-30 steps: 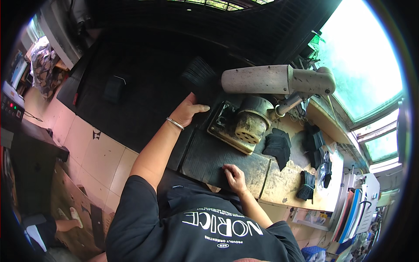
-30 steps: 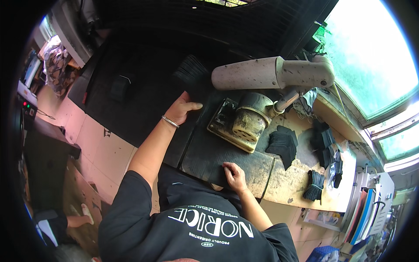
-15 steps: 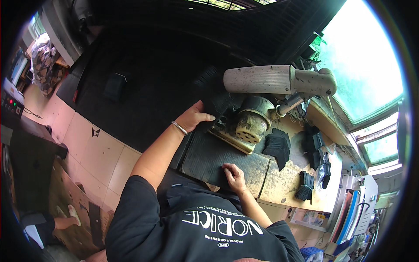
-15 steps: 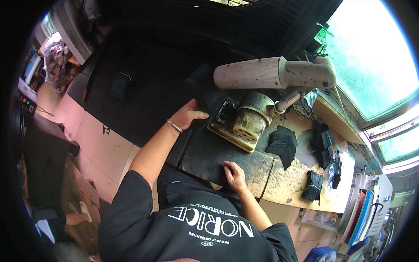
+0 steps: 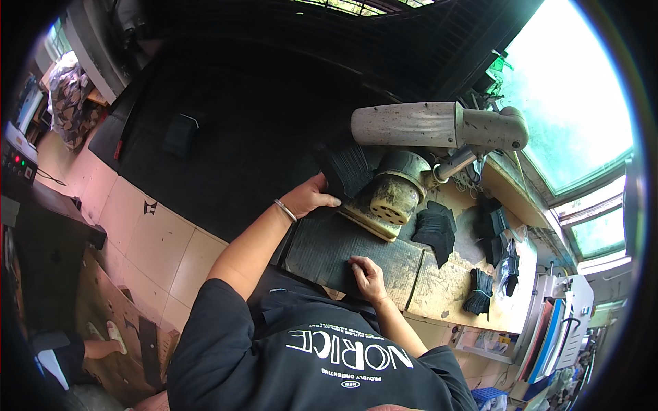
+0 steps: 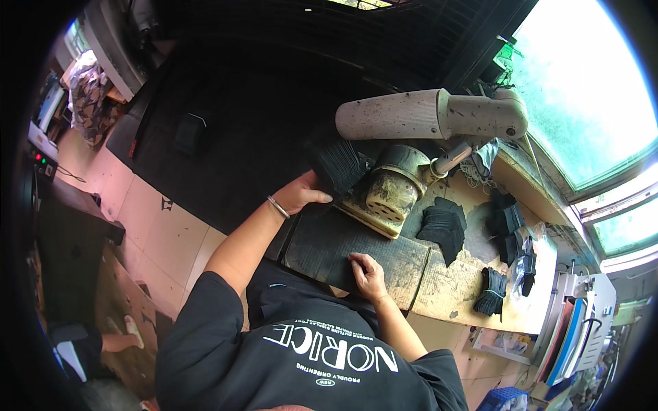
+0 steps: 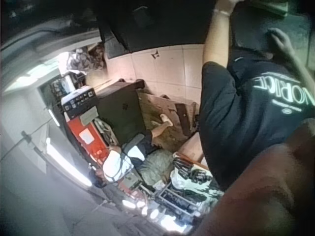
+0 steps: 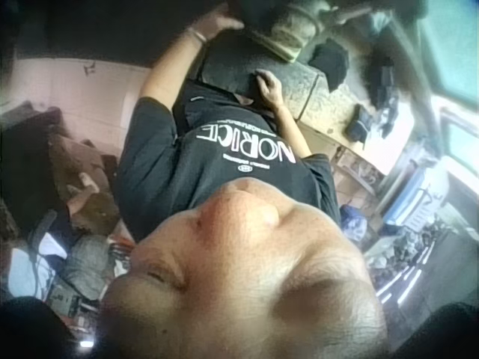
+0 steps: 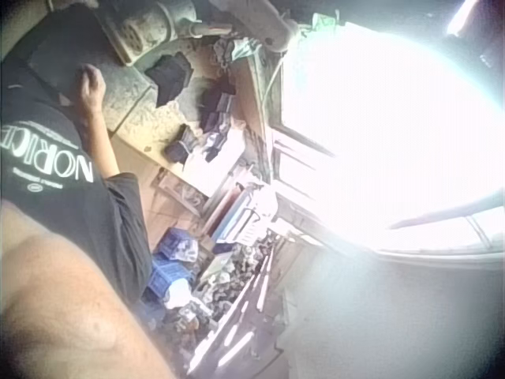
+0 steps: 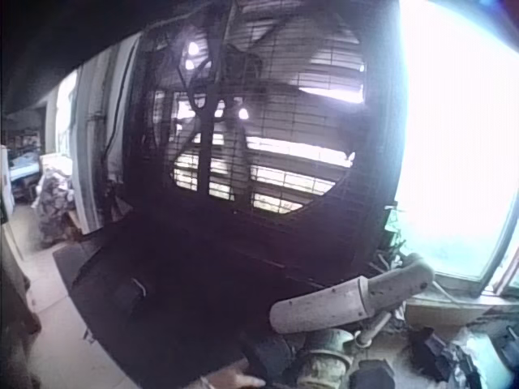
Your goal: Manually feed and grind the edges of black shoe upper components using a specialized industrial machine.
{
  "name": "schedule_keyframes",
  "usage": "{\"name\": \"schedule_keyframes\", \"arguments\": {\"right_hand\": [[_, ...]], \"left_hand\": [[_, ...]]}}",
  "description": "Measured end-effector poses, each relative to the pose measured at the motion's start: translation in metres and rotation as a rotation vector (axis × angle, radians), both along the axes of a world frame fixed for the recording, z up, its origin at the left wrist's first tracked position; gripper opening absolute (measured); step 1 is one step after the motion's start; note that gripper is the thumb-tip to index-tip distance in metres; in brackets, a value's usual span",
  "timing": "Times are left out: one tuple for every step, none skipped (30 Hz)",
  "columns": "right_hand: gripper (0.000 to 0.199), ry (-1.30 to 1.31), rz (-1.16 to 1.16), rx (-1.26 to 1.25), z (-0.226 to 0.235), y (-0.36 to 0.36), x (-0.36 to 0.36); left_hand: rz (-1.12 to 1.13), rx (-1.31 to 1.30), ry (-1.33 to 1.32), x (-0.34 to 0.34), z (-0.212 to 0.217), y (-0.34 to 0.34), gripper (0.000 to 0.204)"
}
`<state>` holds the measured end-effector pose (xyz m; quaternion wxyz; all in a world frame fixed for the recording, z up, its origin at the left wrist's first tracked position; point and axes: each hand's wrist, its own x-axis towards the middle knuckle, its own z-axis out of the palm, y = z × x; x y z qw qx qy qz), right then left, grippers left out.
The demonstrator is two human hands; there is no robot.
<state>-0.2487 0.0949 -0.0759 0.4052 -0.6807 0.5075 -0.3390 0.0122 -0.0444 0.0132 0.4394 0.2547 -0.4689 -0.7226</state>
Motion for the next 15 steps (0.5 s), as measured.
{"name": "schedule_keyframes", "arguments": {"right_hand": [[0.017,-0.005,-0.001,0.007,0.0,0.0,0.0],[0.017,-0.006,0.0,0.007,0.0,0.0,0.001],[0.017,-0.009,-0.002,0.008,-0.001,0.0,0.0],[0.017,-0.012,-0.004,0.01,-0.001,0.0,0.0],[0.017,-0.012,-0.005,0.01,-0.002,0.0,0.0],[0.016,-0.003,0.002,-0.003,-0.001,0.0,-0.001],[0.016,0.007,0.009,-0.015,-0.001,0.0,-0.001],[0.016,0.006,0.007,-0.014,-0.001,0.0,-0.001],[0.016,0.007,0.007,-0.019,0.0,-0.001,0.0],[0.016,0.008,0.007,-0.025,0.001,-0.001,0.0],[0.016,0.007,0.004,-0.024,0.0,0.0,0.0],[0.016,0.007,0.004,-0.024,0.0,0.0,0.0],[0.016,0.008,0.003,-0.024,-0.001,0.0,-0.001],[0.016,0.007,0.003,-0.026,-0.001,0.0,-0.001],[0.016,0.012,0.003,-0.017,-0.001,0.001,-0.001]], "left_hand": [[0.0,-0.023,0.013,-0.001,-0.002,0.001,0.07],[0.0,-0.047,0.025,-0.001,-0.003,0.001,0.07],[-0.002,-0.046,0.025,-0.001,-0.003,0.0,0.07],[0.0,-0.041,0.015,-0.001,-0.004,0.0,0.068],[0.001,-0.036,0.006,-0.001,-0.004,0.0,0.066],[-0.001,-0.035,0.005,-0.001,-0.004,-0.001,0.066],[0.012,-0.005,0.009,0.001,-0.003,-0.002,0.065],[0.024,0.024,0.014,0.003,-0.001,-0.004,0.063],[0.022,0.025,0.013,0.005,0.002,-0.006,0.063],[0.064,0.024,0.01,0.008,0.006,-0.008,0.061],[0.105,0.022,0.007,0.011,0.008,-0.01,0.06],[0.141,0.012,0.03,0.013,0.009,-0.013,0.058],[0.141,0.011,0.03,0.014,0.01,-0.015,0.058],[0.194,-0.02,0.051,0.015,0.012,-0.017,0.057],[0.247,-0.052,0.074,0.017,0.014,-0.02,0.056]]}}
